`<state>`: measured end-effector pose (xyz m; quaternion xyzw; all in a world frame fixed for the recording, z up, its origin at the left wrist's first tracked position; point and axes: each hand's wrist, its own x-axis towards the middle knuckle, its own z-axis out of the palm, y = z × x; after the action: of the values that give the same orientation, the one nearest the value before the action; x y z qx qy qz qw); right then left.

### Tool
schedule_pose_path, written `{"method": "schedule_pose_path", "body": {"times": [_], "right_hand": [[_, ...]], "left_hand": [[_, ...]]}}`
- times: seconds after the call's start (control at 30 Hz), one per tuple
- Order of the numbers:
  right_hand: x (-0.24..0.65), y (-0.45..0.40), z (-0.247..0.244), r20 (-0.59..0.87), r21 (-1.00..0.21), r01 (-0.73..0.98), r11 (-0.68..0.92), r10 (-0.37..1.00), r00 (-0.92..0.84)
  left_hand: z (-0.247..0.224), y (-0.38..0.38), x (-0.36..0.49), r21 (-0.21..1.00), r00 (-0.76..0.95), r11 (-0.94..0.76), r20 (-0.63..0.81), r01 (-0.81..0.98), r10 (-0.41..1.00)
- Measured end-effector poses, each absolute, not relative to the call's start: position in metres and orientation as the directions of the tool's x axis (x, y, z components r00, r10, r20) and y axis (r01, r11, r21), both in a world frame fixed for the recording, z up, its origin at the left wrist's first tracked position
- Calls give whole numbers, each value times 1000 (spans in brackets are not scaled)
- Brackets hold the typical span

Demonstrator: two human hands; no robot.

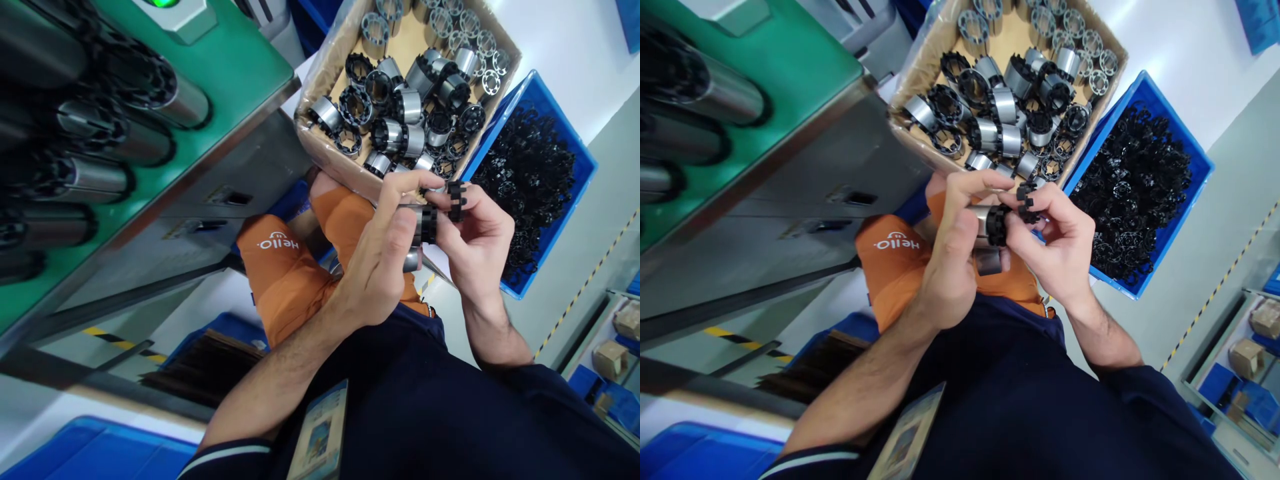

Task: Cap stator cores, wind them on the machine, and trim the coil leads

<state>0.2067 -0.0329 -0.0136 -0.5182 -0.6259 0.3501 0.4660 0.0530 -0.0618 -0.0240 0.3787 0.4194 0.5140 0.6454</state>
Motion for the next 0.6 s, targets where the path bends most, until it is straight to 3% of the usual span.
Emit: {"method": "schedule_pose_path", "body": {"times": [0.1, 0.2, 0.4, 0.6], "right_hand": [[208, -33, -12, 218, -919, 324, 225, 974, -57], [208, -34, -13, 181, -920, 340, 196, 981, -76], [216, -35, -2, 213, -893, 352, 281, 952, -219], [232, -40, 19, 176, -909, 292, 298, 909, -379]], "left_hand": [[-24, -67, 51, 914, 130, 152, -111, -375, 985], [-24, -70, 49, 913, 122, 198, -165, -356, 979], [-26, -65, 39, 912, 168, 207, -155, -354, 973], [-42, -49, 33, 883, -104, 39, -98, -469, 990]]}}
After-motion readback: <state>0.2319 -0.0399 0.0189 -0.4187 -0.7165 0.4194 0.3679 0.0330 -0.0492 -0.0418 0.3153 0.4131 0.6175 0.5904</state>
